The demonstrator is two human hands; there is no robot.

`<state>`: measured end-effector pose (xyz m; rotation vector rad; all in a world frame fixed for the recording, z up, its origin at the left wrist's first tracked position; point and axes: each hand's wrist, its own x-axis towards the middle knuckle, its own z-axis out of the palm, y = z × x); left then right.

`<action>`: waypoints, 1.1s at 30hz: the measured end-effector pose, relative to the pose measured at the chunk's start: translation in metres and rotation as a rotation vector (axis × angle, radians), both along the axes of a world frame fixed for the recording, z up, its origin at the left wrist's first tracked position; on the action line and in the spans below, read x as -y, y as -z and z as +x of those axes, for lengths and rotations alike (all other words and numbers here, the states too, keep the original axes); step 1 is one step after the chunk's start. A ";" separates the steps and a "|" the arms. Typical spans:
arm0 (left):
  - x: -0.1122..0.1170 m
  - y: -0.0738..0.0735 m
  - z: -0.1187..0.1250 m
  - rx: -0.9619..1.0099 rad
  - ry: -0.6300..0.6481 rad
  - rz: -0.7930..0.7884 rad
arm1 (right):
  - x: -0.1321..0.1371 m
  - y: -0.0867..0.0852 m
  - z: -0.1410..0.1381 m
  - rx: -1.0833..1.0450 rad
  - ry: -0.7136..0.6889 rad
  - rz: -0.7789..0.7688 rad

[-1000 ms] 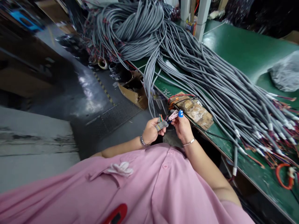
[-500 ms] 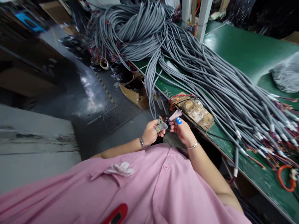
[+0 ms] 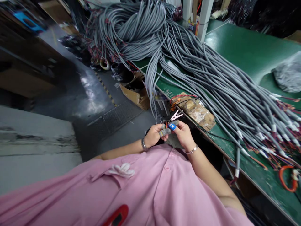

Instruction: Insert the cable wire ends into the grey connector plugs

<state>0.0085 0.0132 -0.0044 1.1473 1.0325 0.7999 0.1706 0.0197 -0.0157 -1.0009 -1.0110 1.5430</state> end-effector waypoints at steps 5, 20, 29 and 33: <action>0.000 0.005 -0.001 0.057 -0.092 -0.027 | -0.001 -0.001 0.001 -0.003 0.029 -0.014; -0.002 -0.001 0.003 0.134 -0.208 -0.041 | -0.014 0.005 0.004 -0.258 0.092 -0.219; -0.010 -0.013 0.011 0.168 -0.199 -0.073 | -0.031 -0.001 -0.002 -0.337 0.086 -0.168; -0.011 -0.009 0.012 0.158 -0.192 -0.082 | -0.035 0.005 -0.007 -0.370 0.182 -0.179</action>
